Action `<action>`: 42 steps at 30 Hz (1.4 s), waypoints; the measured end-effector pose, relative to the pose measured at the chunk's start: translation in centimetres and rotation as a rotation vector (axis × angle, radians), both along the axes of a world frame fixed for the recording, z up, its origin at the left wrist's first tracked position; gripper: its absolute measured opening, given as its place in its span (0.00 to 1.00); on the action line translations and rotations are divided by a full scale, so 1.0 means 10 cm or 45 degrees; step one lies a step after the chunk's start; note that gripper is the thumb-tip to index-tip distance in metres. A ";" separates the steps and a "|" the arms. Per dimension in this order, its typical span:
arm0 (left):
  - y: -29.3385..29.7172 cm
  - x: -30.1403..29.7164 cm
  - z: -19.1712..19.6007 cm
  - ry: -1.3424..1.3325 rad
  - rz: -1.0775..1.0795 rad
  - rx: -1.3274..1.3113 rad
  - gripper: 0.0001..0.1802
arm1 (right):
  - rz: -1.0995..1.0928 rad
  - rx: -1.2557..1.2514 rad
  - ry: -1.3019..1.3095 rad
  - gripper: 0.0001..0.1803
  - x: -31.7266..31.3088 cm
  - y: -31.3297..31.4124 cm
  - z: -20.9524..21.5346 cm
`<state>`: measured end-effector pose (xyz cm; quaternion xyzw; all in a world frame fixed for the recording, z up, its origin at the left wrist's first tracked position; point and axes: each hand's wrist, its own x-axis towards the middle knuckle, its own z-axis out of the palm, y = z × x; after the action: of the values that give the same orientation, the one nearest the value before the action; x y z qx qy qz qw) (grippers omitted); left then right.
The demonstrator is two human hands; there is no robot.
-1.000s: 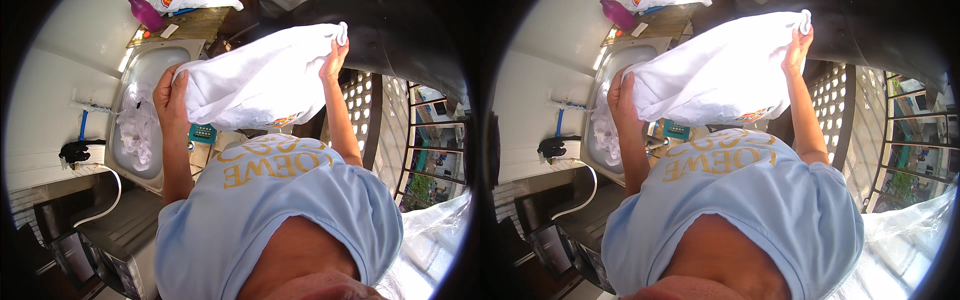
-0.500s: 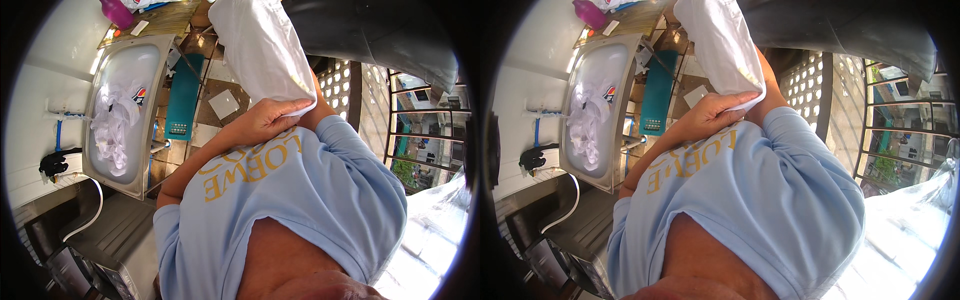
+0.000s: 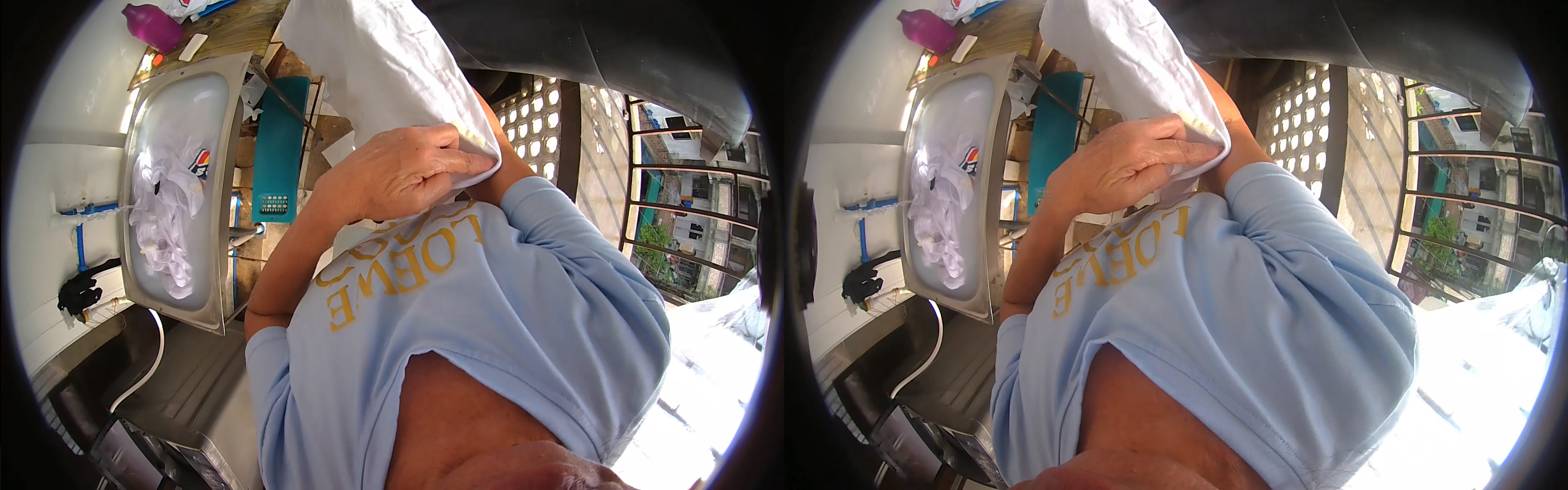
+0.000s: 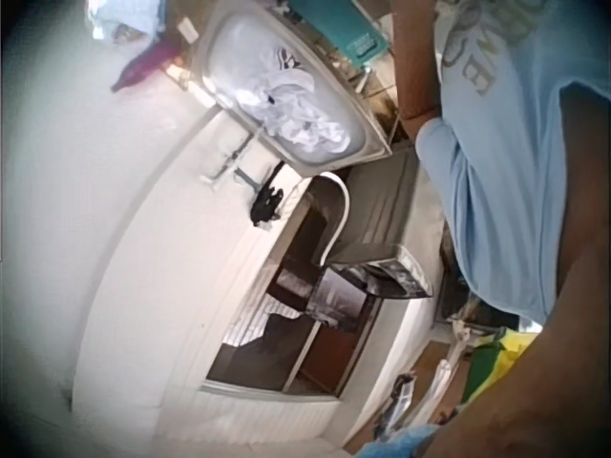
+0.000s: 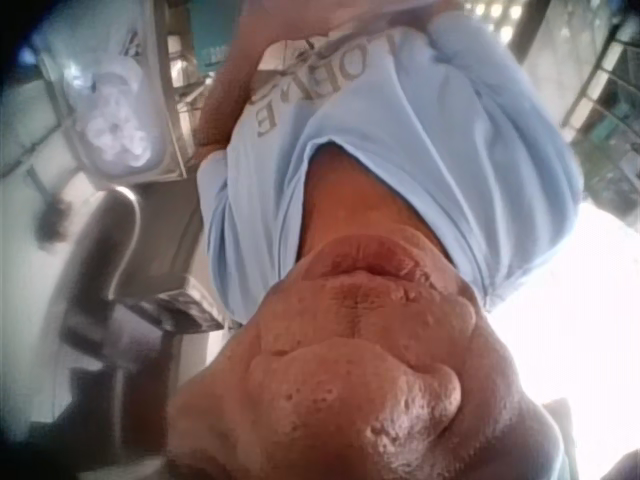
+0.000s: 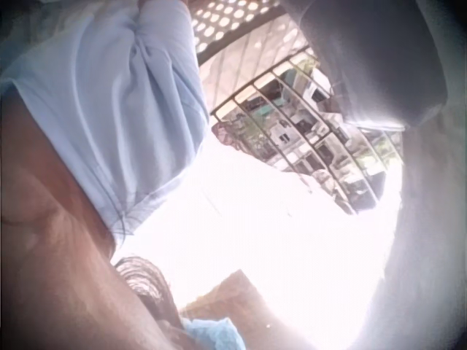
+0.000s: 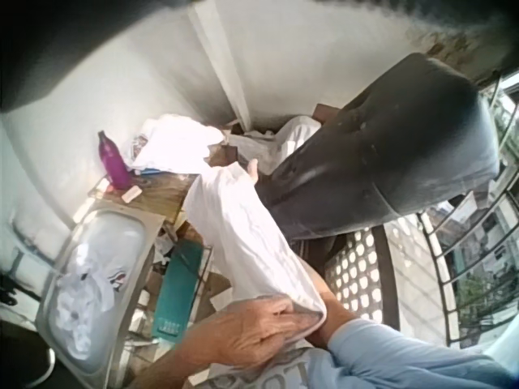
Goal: The person hand-washes a white t-shirt in a basin, scrubbing the fabric against itself and using a bar of soap to clean specific areas.
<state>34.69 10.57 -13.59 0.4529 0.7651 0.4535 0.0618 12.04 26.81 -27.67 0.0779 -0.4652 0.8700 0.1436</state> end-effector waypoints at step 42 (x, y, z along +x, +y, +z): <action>-1.48 -0.81 0.51 -0.366 0.612 0.819 0.09 | 0.547 -0.309 -0.136 0.19 -0.67 -0.72 0.19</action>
<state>26.55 -4.22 -8.48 0.1901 0.6520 0.7292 -0.0840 5.30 19.62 -25.79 0.1110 -0.3371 0.9329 -0.0612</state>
